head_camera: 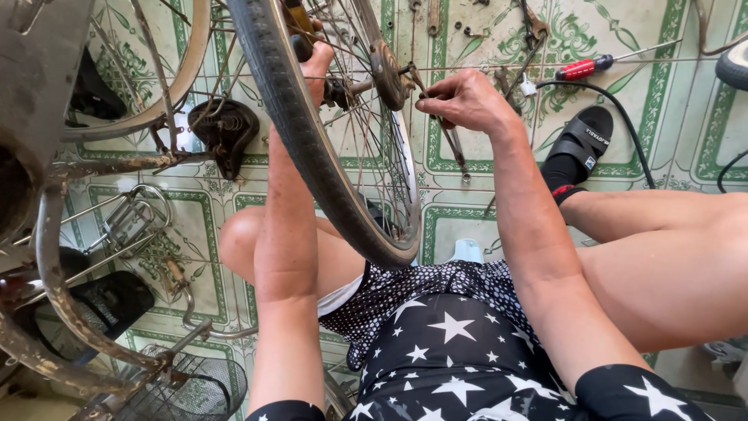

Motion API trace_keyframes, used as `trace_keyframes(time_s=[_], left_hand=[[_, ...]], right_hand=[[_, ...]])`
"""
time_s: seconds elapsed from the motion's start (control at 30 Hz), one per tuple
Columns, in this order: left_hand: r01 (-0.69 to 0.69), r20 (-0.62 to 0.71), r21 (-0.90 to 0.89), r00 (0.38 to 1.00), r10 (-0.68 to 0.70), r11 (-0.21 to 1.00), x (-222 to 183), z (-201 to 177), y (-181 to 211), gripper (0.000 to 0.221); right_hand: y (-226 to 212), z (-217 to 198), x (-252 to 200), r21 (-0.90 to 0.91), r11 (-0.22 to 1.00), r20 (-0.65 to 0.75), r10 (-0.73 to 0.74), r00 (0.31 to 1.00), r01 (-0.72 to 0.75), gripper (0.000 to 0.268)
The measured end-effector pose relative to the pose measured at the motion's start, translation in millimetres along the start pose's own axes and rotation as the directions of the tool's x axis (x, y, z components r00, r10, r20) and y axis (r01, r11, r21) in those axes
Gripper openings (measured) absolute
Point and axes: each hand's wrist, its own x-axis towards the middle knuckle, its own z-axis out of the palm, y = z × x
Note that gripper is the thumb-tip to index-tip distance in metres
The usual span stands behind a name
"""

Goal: The person manipulates the central hub and spokes of a bicycle wheel while it is mounted on a bicycle frame, using their hands and occasionally a wrench to loosen or tighten components.

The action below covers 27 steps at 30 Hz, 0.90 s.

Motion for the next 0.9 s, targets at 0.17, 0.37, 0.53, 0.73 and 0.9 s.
trace_keyframes(time_s=[0.17, 0.37, 0.53, 0.73, 0.9], left_hand=[[-0.008, 0.01, 0.006, 1.0, 0.008, 1.0, -3.8, -1.0, 2.2, 0.021], [-0.009, 0.011, 0.008, 1.0, 0.009, 1.0, -7.8, -0.1, 3.8, 0.022], [-0.008, 0.003, 0.009, 1.0, 0.008, 1.0, -11.5, -0.8, 5.3, 0.022], [-0.011, 0.007, 0.002, 1.0, 0.011, 1.0, -12.3, -0.5, 8.2, 0.022], [-0.008, 0.011, 0.001, 1.0, 0.008, 1.0, -13.0, -0.8, 9.4, 0.022]], right_hand=[[-0.2, 3.7, 1.7, -0.037, 0.999, -0.02, -0.032, 0.999, 0.031, 0.025], [2.6, 6.2, 1.4, -0.08, 0.996, -0.033, -0.052, 0.998, 0.049, 0.023], [-3.1, 6.6, -0.7, 0.005, 0.999, -0.014, -0.04, 0.999, 0.04, 0.025], [-15.2, 10.5, -8.5, 0.025, 0.999, -0.003, -0.03, 1.0, 0.03, 0.025], [-29.6, 14.4, -10.8, 0.203, 0.972, -0.007, 0.124, 0.992, -0.12, 0.03]])
